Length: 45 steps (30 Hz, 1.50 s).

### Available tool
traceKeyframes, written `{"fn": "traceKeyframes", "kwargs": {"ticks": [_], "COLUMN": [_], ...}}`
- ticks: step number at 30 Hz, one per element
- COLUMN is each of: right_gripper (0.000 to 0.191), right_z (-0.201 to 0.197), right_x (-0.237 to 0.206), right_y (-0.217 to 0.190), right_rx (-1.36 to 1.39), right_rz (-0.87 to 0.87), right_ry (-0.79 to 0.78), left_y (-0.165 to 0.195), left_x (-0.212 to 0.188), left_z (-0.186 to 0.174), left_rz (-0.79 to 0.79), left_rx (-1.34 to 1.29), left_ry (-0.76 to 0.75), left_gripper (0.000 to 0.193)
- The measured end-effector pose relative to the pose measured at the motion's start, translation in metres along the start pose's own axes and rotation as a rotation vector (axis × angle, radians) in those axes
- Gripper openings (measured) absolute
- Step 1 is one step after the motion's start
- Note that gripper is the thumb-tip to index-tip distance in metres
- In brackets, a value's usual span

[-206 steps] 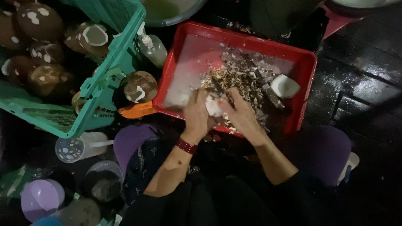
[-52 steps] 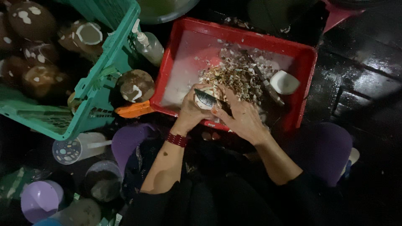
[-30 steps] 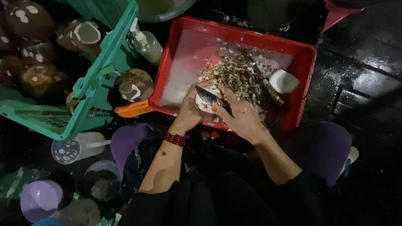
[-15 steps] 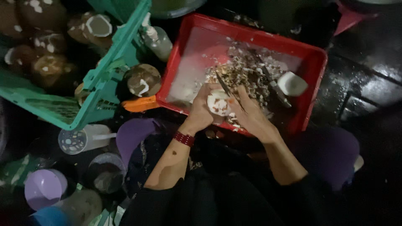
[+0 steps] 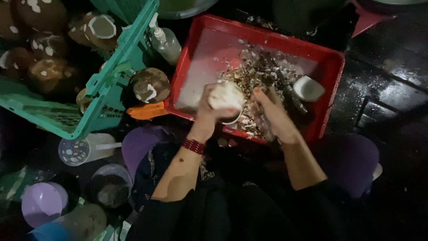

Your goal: The person sits on the ground and uses a knife to cut and scrape white coconut meat out of coconut shell halves over a red tray, letting pieces fall into a small cup, working through coconuts from a green crate and moving husk debris aside.

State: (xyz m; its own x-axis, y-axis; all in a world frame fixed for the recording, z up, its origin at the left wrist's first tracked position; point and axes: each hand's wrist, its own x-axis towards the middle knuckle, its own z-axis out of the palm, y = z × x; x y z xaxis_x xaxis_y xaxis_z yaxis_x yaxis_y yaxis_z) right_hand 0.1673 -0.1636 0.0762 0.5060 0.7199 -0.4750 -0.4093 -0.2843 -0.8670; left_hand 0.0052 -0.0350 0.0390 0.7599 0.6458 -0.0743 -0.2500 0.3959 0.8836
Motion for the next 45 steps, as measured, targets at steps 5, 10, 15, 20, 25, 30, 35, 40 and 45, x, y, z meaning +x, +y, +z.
{"fn": "traceKeyframes", "kwargs": {"ticks": [5,10,15,20,25,30,35,40,45], "right_gripper": [0.027,0.045,0.046,0.032,0.027,0.053,0.025,0.021,0.019], "right_z": [0.005,0.015,0.024,0.023,0.017,0.027,0.027,0.024,0.013], "right_x": [-0.005,-0.015,-0.029,-0.047,-0.063,-0.040,-0.031,-0.019,-0.012], "right_y": [-0.005,-0.001,0.006,-0.005,-0.011,0.011,0.023,0.027,0.028], "right_rx": [0.057,-0.301,-0.557,-1.170,-0.876,-1.045,-1.011,-0.942,-0.892], "right_rz": [0.070,0.031,-0.274,-0.664,-0.690,-0.921,-0.760,-0.809,-0.604], "right_ry": [-0.062,0.007,-0.004,0.010,0.008,-0.058,-0.026,-0.163,-0.243], "left_y": [0.003,0.004,-0.007,-0.021,-0.016,-0.004,0.005,0.006,-0.001], "left_x": [0.007,0.010,0.010,0.005,0.011,0.007,0.001,0.000,0.002], "left_z": [-0.021,-0.029,-0.044,-0.057,-0.056,-0.042,-0.032,-0.030,-0.023], "left_rz": [-0.147,-0.151,-0.162,-0.060,0.327,-0.002,-0.101,-0.103,0.093], "left_rx": [-0.824,-0.598,-0.450,-0.194,0.352,-0.379,-0.342,-0.311,-0.083], "left_ry": [-0.048,0.049,0.118,0.175,-0.068,-0.222,-0.021,-0.106,-0.117], "left_gripper": [0.059,0.059,0.071,0.062,0.061,0.084,0.097,0.086,0.080]}}
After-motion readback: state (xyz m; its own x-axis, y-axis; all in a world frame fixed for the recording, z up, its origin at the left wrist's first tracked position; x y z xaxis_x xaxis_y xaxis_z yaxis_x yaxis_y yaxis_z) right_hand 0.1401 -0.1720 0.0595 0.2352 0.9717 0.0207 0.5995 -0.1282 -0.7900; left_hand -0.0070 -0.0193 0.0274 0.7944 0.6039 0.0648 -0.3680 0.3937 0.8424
